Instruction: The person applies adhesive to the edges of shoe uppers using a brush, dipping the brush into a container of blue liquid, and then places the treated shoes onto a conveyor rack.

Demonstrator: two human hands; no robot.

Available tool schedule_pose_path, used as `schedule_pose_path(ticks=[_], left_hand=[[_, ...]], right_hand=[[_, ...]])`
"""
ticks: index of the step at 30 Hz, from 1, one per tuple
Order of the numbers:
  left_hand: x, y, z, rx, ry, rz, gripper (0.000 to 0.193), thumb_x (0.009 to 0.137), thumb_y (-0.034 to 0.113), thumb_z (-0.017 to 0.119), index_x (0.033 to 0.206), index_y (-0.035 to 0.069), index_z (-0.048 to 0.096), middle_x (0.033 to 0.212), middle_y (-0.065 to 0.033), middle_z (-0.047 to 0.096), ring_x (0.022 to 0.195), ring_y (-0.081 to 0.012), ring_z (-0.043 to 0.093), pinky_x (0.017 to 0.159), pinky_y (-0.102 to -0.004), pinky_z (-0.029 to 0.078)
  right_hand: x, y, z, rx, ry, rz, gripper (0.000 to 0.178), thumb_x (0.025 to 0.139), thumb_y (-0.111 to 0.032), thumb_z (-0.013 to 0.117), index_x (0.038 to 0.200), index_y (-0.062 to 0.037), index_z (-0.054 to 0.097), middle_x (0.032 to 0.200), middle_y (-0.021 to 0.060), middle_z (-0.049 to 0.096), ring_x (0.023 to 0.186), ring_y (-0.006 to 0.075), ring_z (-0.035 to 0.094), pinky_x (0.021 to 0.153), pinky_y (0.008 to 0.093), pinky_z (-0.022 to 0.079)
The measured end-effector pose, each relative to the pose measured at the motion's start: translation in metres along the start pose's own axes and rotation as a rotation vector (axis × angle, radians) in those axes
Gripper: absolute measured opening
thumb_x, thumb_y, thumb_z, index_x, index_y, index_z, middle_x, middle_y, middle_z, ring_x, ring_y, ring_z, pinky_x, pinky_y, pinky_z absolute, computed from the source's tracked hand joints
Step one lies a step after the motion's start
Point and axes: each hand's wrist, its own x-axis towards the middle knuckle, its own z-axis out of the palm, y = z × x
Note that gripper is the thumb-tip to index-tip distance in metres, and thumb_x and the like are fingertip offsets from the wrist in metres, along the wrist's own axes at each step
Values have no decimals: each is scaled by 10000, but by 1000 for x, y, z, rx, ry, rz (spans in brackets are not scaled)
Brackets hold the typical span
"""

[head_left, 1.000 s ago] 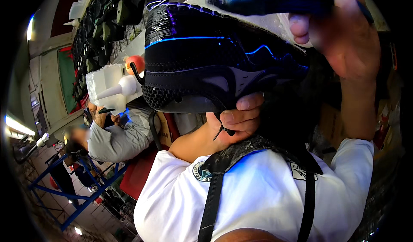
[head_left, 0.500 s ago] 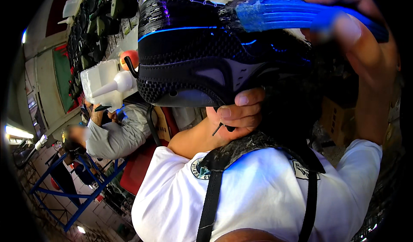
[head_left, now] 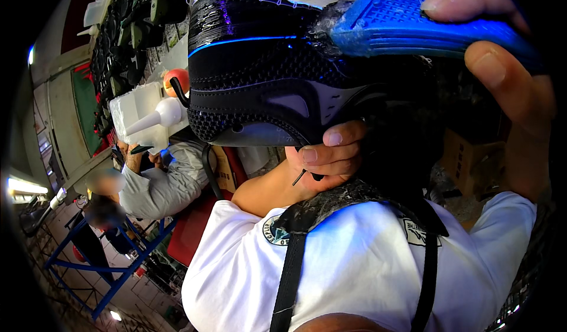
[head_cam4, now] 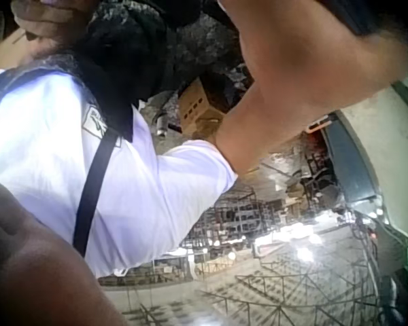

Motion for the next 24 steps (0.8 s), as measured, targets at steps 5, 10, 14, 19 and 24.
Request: schedule_pose_path(ticks=[5,10,14,19,24], left_hand=[[5,-4,9,-65,92,33,158,969,-30,533,820,-66,569,610,-167,671,473,-186,648,435,-195,549],[4,-5,10,-49,103,59,149,962,-35,542,818,-54,575,613,-159,679,468,-178,643,425,-190,535],[4,-7,12,-32,93,105,152,983,-4,528,846,-48,579,643,-159,692,495,-179,651,470,-209,543],[30,26,-37,23,-483,-353,225,1050,139,478,1054,-55,592,922,-216,721,795,-264,721,734,-345,600],[13,58,8,666,-433,7,319,1031,227,486,1205,-29,563,1072,-235,682,908,-299,702,796,-383,582]], right_hand=[[-1,-2,-5,-86,-33,-1,340,946,-159,610,1184,82,635,1099,217,678,930,229,686,837,325,559],[3,-4,-11,-204,-91,-14,334,965,-158,593,1207,68,633,1125,198,674,952,215,677,857,315,548],[12,-7,-19,-388,-195,-46,330,980,-158,578,1225,58,631,1146,183,670,970,204,670,874,307,540],[17,-12,-37,-625,-162,94,327,998,-157,561,1247,44,629,1172,165,666,992,190,661,894,296,529],[-18,17,-49,-5,497,151,323,1018,-188,571,1192,75,640,970,160,707,823,204,695,754,324,579]])
